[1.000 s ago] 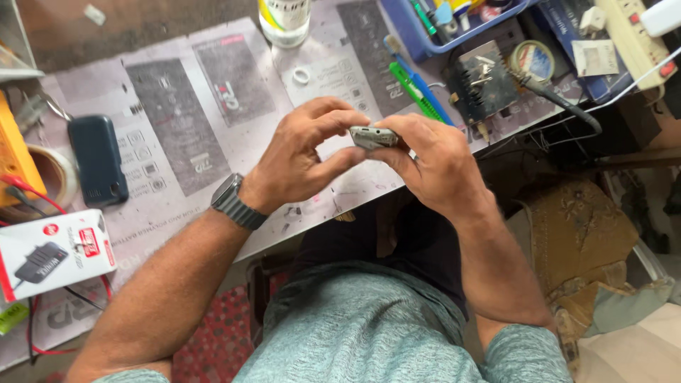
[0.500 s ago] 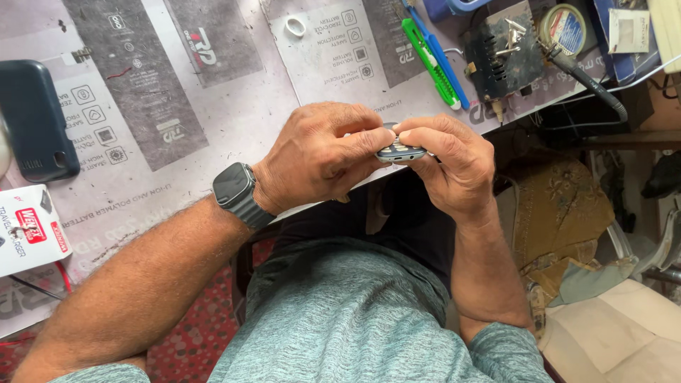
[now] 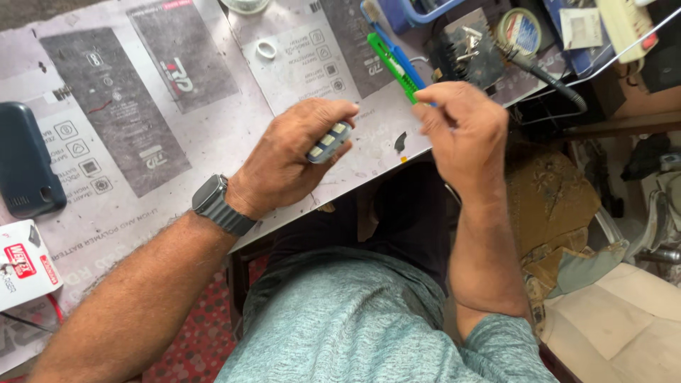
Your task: The person uses a green utility knife to pry open the back cover of a small black mobile phone. After removing the cover, they use a blue brush to clean the internal components and then apply a liquid from a spray bottle to the device.
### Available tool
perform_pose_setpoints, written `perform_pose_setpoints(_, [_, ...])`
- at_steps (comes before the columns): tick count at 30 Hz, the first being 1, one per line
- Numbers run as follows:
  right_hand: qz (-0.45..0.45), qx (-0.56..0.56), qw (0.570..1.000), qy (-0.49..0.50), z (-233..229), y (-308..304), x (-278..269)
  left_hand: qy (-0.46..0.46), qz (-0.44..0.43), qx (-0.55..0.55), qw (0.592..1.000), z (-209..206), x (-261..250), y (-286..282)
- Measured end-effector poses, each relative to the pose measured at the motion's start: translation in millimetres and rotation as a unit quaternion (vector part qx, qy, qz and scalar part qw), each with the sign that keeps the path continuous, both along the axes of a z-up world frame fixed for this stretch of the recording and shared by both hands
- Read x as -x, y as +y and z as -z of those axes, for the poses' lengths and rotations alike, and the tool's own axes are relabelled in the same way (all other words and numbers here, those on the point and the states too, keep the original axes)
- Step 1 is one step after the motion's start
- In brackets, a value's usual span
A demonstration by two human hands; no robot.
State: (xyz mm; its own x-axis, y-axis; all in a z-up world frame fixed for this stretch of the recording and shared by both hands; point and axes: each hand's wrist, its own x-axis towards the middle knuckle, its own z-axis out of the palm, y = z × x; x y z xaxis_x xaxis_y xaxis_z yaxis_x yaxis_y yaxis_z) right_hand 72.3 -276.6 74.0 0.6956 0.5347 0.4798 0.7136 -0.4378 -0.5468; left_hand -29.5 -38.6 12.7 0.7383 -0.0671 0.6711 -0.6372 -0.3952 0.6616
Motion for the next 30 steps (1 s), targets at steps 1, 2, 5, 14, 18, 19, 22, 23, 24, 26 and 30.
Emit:
perform_pose_setpoints(1, [0.003, 0.025, 0.998, -0.063, -0.5, -1.6, -7.3, 0.004, -0.006, 0.011, 1.0, -0.6, -1.3, 1.0])
perform_pose_setpoints(2, [0.004, 0.049, 0.991, -0.124, 0.6, -0.8, -14.7, 0.01, -0.014, 0.021, 1.0, -1.3, -2.1, 1.7])
perform_pose_setpoints(5, [0.024, 0.122, 0.972, -0.201, 11.8, 13.1, -32.5, 0.027, -0.029, 0.045, 0.998, -3.0, -0.7, 2.6])
perform_pose_setpoints(14, [0.042, 0.245, 0.942, -0.225, 36.0, 46.7, -38.2, 0.058, -0.011, 0.076, 0.995, -2.8, 2.9, 6.0])
perform_pose_setpoints(18, [0.013, 0.262, 0.942, -0.21, 32.4, 44.4, -35.3, 0.043, -0.006, 0.053, 0.998, -0.9, 2.8, 7.7])
perform_pose_setpoints(19, [0.015, 0.263, 0.946, -0.191, 31.4, 44.5, -37.2, 0.045, -0.009, 0.046, 0.998, -0.3, 2.9, 7.7])
perform_pose_setpoints(22, [0.005, 0.254, 0.956, -0.146, 24.6, 43.8, -44.0, 0.046, -0.016, 0.038, 0.998, 1.3, 5.1, 6.6])
perform_pose_setpoints(23, [-0.009, 0.243, 0.96, -0.139, 21.1, 42.0, -43.1, 0.042, -0.016, 0.042, 0.998, 1.3, 5.2, 5.3])
perform_pose_setpoints(24, [-0.022, 0.232, 0.964, -0.131, 19.5, 42.4, -40.6, 0.038, -0.015, 0.047, 0.998, 1.4, 5.6, 4.9])
perform_pose_setpoints(26, [-0.039, 0.182, 0.982, -0.024, 11.8, 38.5, -35.1, 0.034, -0.025, 0.042, 0.998, 1.7, 6.0, 6.6])
perform_pose_setpoints(30, [-0.066, 0.106, 0.987, 0.105, 5.0, 24.4, -23.4, 0.024, -0.033, 0.045, 0.998, 1.8, 5.8, 10.1])
